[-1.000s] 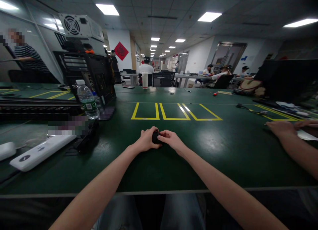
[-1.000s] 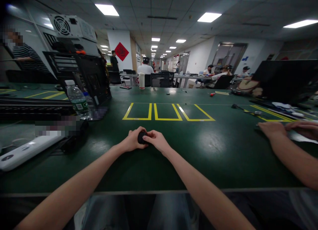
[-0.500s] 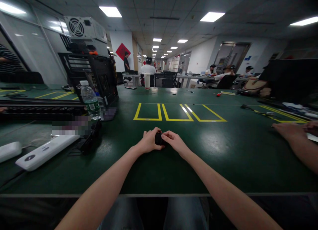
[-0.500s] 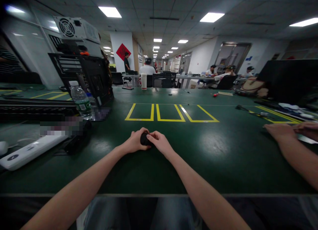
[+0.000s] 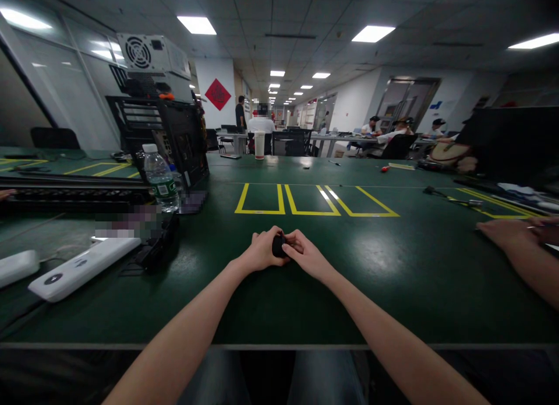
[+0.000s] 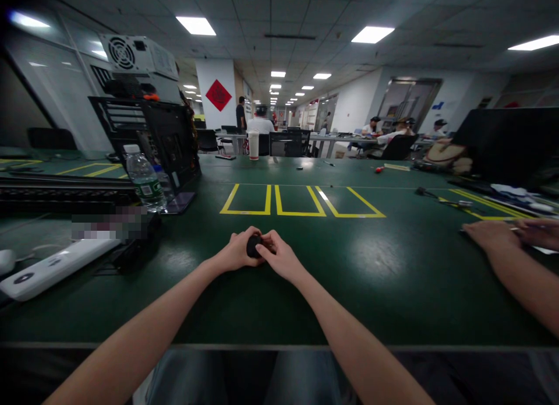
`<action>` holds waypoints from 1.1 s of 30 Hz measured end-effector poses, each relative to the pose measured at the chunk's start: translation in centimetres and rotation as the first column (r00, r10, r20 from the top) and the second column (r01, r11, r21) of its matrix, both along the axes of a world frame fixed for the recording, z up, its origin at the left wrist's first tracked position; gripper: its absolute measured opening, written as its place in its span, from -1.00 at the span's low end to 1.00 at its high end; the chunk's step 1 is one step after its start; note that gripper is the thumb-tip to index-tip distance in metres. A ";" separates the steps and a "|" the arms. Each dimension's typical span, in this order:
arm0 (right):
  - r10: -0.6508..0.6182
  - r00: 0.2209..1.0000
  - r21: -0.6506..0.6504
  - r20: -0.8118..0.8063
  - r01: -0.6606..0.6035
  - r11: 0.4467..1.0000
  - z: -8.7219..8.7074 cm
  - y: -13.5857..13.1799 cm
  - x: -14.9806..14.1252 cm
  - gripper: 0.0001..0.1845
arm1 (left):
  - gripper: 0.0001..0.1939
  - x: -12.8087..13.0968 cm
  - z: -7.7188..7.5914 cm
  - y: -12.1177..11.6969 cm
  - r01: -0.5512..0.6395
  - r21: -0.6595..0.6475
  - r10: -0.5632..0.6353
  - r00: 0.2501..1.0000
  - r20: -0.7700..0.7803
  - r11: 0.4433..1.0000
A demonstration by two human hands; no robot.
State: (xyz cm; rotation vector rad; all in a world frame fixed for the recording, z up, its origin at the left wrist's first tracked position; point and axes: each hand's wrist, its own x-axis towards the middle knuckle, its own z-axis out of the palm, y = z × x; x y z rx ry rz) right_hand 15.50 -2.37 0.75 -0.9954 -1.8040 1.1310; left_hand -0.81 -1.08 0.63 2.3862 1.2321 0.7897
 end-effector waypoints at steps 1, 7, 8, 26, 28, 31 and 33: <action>-0.015 1.000 0.013 0.010 0.015 1.000 -0.1 0.1 -0.1 -0.80 | -0.46 0.0 0.0 0.0 -0.001 0.008 0.001 1.000 -0.001 1.000; -0.103 0.994 0.040 0.038 0.101 0.994 -1.1 0.7 -0.7 -0.76 | -0.45 0.1 0.1 -0.1 -0.009 0.037 0.009 1.000 -0.009 0.999; -0.104 0.993 0.034 0.047 0.103 0.994 -1.2 0.7 -0.7 -0.75 | -0.46 0.1 0.1 -0.1 -0.003 0.032 0.004 1.000 -0.009 0.999; -0.102 0.995 -0.048 -0.005 0.102 0.994 -0.6 0.5 -0.5 -0.74 | -0.47 0.1 0.5 -0.4 0.004 0.007 -0.004 1.000 -0.008 1.000; -0.072 0.997 -0.074 -0.007 0.071 0.995 -0.5 0.5 -0.3 -0.74 | -0.48 0.1 0.5 -0.5 -0.004 0.007 0.004 1.000 -0.018 1.000; -0.019 0.999 -0.058 -0.033 0.017 0.998 -0.4 0.3 -0.2 -0.76 | -0.46 0.2 0.4 -0.4 -0.017 0.016 0.018 0.999 -0.030 1.000; -0.010 0.999 -0.030 -0.045 0.008 1.000 -0.4 0.1 -0.2 -0.75 | -0.45 0.2 0.2 -0.3 -0.030 0.033 0.031 0.999 -0.038 0.999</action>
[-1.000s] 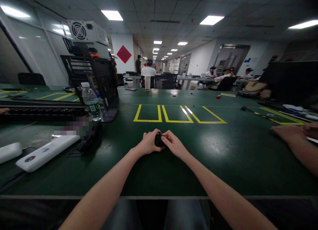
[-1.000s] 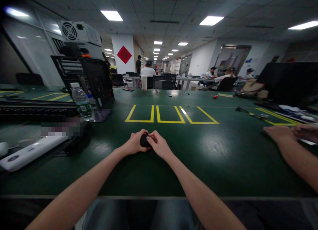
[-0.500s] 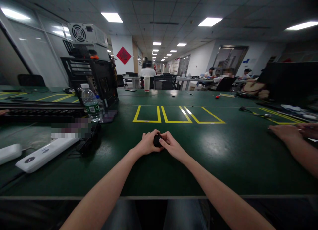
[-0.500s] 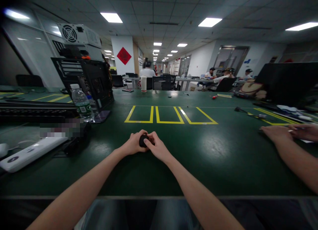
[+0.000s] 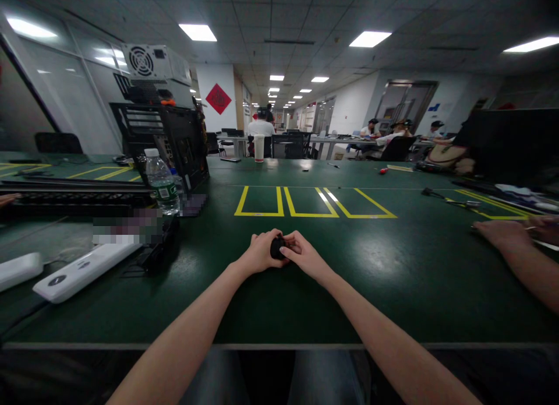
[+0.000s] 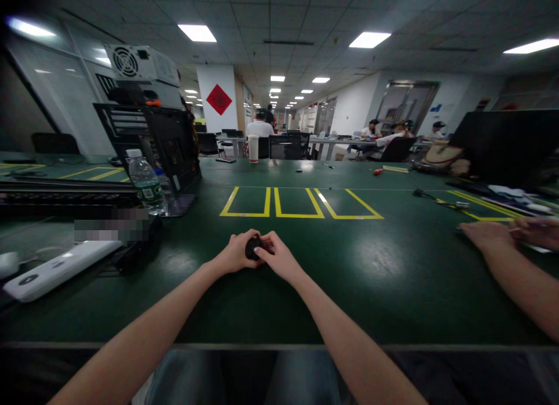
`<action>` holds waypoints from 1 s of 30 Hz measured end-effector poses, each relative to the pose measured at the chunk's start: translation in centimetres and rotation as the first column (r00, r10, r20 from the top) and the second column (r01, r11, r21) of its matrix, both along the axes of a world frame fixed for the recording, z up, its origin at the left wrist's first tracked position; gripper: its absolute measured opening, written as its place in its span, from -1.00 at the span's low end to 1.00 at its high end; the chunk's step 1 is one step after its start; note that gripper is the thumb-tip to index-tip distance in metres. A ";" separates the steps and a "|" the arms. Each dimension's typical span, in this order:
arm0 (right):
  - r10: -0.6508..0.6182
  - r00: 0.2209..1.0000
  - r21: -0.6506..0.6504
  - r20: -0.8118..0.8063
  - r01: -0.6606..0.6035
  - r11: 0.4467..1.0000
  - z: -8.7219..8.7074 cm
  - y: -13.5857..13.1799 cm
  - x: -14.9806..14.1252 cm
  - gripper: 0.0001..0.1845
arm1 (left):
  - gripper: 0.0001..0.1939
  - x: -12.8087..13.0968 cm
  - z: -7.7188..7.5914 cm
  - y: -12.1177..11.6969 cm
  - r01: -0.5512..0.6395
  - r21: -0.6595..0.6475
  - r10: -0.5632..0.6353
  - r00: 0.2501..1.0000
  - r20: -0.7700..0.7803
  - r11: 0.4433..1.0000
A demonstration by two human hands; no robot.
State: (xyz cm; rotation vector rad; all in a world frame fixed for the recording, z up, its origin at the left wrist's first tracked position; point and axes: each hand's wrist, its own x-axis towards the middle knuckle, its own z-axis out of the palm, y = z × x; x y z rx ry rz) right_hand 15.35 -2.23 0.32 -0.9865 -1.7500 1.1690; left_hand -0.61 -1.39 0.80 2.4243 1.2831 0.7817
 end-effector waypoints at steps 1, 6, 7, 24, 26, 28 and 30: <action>0.002 1.000 0.009 0.000 -0.002 1.000 -0.1 0.0 0.0 -0.75 | -0.44 0.0 -0.1 0.1 -0.003 0.010 0.003 1.000 -0.002 1.000; -0.048 0.999 0.047 0.011 0.047 0.998 -0.5 0.4 -0.2 -0.79 | -0.43 0.1 -0.5 0.3 0.012 0.042 -0.013 1.000 0.010 0.999; -0.061 0.998 0.041 0.018 0.060 0.997 -0.5 0.5 -0.2 -0.78 | -0.43 0.0 -0.4 0.2 0.010 0.038 -0.010 1.000 0.009 0.999; -0.080 0.995 0.059 0.052 0.077 0.995 0.0 0.0 -0.2 -0.78 | -0.43 -0.1 0.3 -0.2 0.027 -0.003 -0.027 1.000 0.015 1.000; -0.118 0.991 0.036 0.066 0.115 0.993 -0.4 0.4 -0.3 -0.72 | -0.45 -0.1 0.2 -0.2 0.038 0.003 -0.038 0.999 0.023 0.999; -0.121 0.989 -0.002 0.085 0.121 0.993 -0.6 0.7 -0.2 -0.67 | -0.45 -0.1 0.1 -0.1 0.038 0.011 -0.038 0.999 0.027 0.999; -0.086 0.992 -0.029 0.088 0.089 0.996 -0.5 0.6 -0.2 -0.69 | -0.45 0.0 0.0 0.0 0.025 0.017 -0.025 1.000 0.016 1.000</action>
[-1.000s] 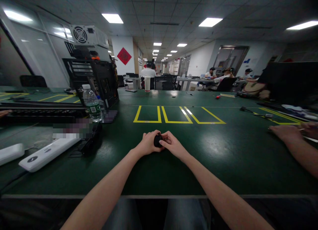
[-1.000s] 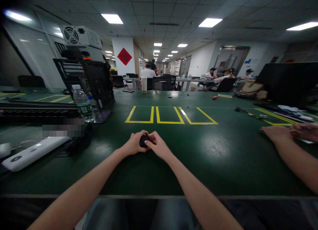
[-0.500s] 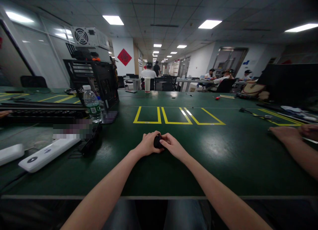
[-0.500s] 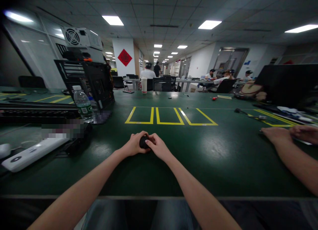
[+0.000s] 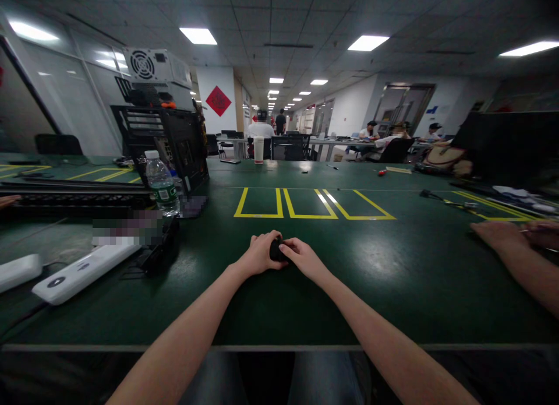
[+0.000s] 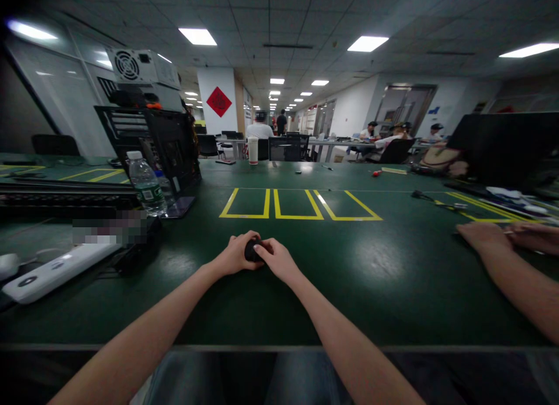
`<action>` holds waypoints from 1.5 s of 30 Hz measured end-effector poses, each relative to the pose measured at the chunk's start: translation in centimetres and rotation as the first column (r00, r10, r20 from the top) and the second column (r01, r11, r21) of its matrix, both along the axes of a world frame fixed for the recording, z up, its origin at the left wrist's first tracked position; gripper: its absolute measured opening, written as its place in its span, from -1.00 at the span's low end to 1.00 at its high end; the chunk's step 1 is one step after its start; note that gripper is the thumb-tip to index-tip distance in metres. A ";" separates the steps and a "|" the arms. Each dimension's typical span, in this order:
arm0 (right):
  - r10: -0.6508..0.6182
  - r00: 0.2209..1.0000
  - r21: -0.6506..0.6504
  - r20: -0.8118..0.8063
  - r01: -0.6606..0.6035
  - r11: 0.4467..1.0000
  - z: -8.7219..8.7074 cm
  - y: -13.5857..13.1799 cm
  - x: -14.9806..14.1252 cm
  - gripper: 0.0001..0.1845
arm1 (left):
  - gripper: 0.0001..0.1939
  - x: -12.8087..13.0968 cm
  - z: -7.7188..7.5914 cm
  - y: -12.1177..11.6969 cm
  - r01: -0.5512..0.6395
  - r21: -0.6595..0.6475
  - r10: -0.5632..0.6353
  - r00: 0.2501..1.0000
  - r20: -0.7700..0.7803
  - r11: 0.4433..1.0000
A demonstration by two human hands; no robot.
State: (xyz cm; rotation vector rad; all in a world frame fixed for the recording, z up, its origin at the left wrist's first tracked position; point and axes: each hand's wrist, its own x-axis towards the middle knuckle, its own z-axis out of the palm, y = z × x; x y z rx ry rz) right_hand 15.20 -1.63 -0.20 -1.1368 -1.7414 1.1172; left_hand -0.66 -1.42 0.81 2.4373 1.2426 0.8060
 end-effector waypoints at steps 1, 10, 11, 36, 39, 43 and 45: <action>0.029 1.000 -0.002 -0.010 -0.029 1.000 0.1 -0.1 0.0 -0.71 | -0.44 0.0 0.0 0.0 -0.012 0.001 0.012 1.000 -0.008 1.000; 0.026 0.999 0.065 -0.020 -0.025 0.998 0.7 -0.9 0.0 -0.79 | -0.42 0.1 0.0 0.0 -0.023 -0.017 0.023 1.000 -0.012 1.000; 0.018 1.000 0.062 -0.020 -0.017 0.998 0.5 -0.7 -0.1 -0.79 | -0.41 0.1 0.0 0.1 -0.023 -0.017 0.023 1.000 -0.011 1.000; 0.039 0.999 0.028 -0.010 -0.039 0.999 -0.1 -0.2 0.2 -0.75 | -0.45 0.0 -0.4 0.3 -0.021 0.010 0.022 1.000 -0.019 1.000; 0.060 0.998 0.043 -0.007 -0.060 0.997 0.2 -0.5 0.3 -0.78 | -0.45 0.0 -0.4 0.3 -0.013 0.016 0.014 1.000 -0.014 1.000; 0.040 0.999 0.070 -0.017 -0.039 0.997 0.7 -0.8 0.1 -0.81 | -0.43 -0.1 -0.5 0.4 0.011 0.025 -0.011 1.000 -0.005 1.000; 0.052 0.998 0.068 -0.037 -0.049 0.996 0.9 -0.8 0.1 -0.82 | -0.42 -0.1 -0.5 0.4 0.010 0.024 -0.010 1.000 -0.001 1.000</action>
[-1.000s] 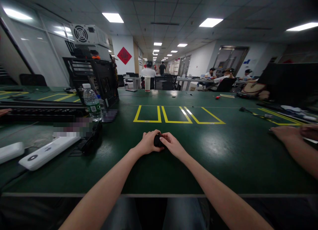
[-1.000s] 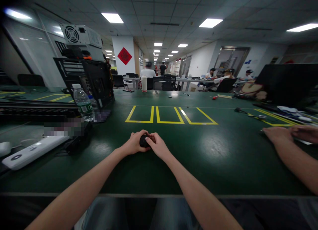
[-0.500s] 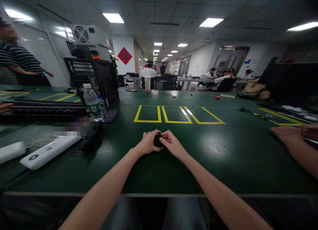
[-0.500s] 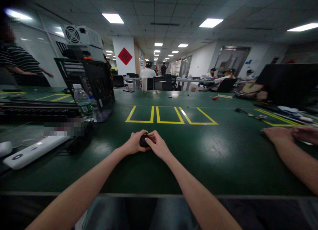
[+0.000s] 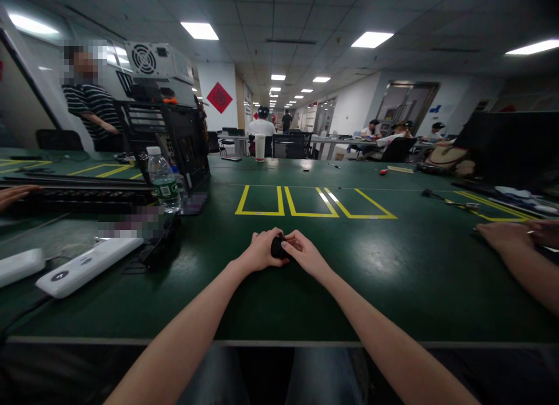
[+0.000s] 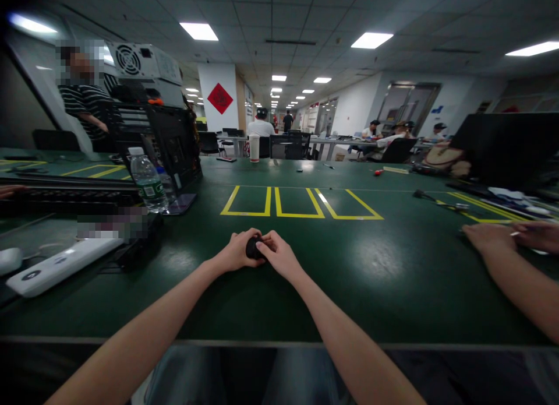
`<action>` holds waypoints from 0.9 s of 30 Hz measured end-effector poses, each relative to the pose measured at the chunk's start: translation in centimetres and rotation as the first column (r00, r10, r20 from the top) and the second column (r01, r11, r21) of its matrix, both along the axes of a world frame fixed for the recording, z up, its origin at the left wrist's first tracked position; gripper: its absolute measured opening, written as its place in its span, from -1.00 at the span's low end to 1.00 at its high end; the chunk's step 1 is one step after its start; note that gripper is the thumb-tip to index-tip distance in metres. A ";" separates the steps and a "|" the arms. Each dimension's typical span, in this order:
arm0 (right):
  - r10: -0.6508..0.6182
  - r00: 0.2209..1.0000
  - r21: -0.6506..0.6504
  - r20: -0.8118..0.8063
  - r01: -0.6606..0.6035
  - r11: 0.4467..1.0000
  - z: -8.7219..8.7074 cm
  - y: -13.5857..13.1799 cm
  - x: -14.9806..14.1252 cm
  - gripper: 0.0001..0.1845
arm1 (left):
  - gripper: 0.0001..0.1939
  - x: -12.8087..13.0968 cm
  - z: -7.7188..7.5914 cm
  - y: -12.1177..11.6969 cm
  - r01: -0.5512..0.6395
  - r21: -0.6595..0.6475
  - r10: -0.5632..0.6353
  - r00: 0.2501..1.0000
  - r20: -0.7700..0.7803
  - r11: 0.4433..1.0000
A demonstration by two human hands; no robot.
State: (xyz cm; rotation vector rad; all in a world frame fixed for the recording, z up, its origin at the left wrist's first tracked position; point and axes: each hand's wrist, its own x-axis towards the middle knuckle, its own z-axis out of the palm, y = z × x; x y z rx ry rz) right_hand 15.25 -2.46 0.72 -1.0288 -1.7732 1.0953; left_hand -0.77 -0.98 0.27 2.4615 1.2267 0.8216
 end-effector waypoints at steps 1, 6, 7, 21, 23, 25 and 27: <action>0.008 1.000 -0.006 -0.018 -0.008 1.000 0.1 0.0 0.0 -0.80 | -0.42 0.0 0.0 0.0 0.001 0.001 -0.001 1.000 0.001 1.000; -0.014 0.999 -0.080 -0.047 0.010 0.997 0.1 0.1 0.0 -0.71 | -0.43 -0.2 -0.1 0.1 0.003 0.010 -0.003 1.000 -0.001 1.000; -0.011 0.999 -0.089 -0.034 0.008 0.996 0.0 0.1 0.0 -0.72 | -0.43 -0.2 -0.1 0.1 0.002 0.008 -0.002 1.000 -0.004 1.000; 0.008 0.998 -0.034 -0.056 -0.010 0.999 -0.5 0.4 -0.1 -0.75 | -0.43 0.2 -0.1 0.0 -0.030 0.018 0.031 0.999 -0.023 0.999; -0.011 1.000 -0.057 -0.014 0.010 0.998 -0.5 0.4 0.0 -0.74 | -0.45 0.1 0.1 -0.1 -0.025 0.005 0.025 0.999 -0.022 1.000; -0.010 1.000 -0.056 0.024 0.012 0.998 -0.4 0.3 0.1 -0.74 | -0.46 0.1 0.2 -0.1 -0.015 0.002 0.015 1.000 -0.019 1.000; 0.009 0.999 -0.045 0.037 -0.007 0.999 -0.2 0.2 0.1 -0.76 | -0.46 0.1 0.2 -0.2 -0.010 0.004 0.011 1.000 -0.020 1.000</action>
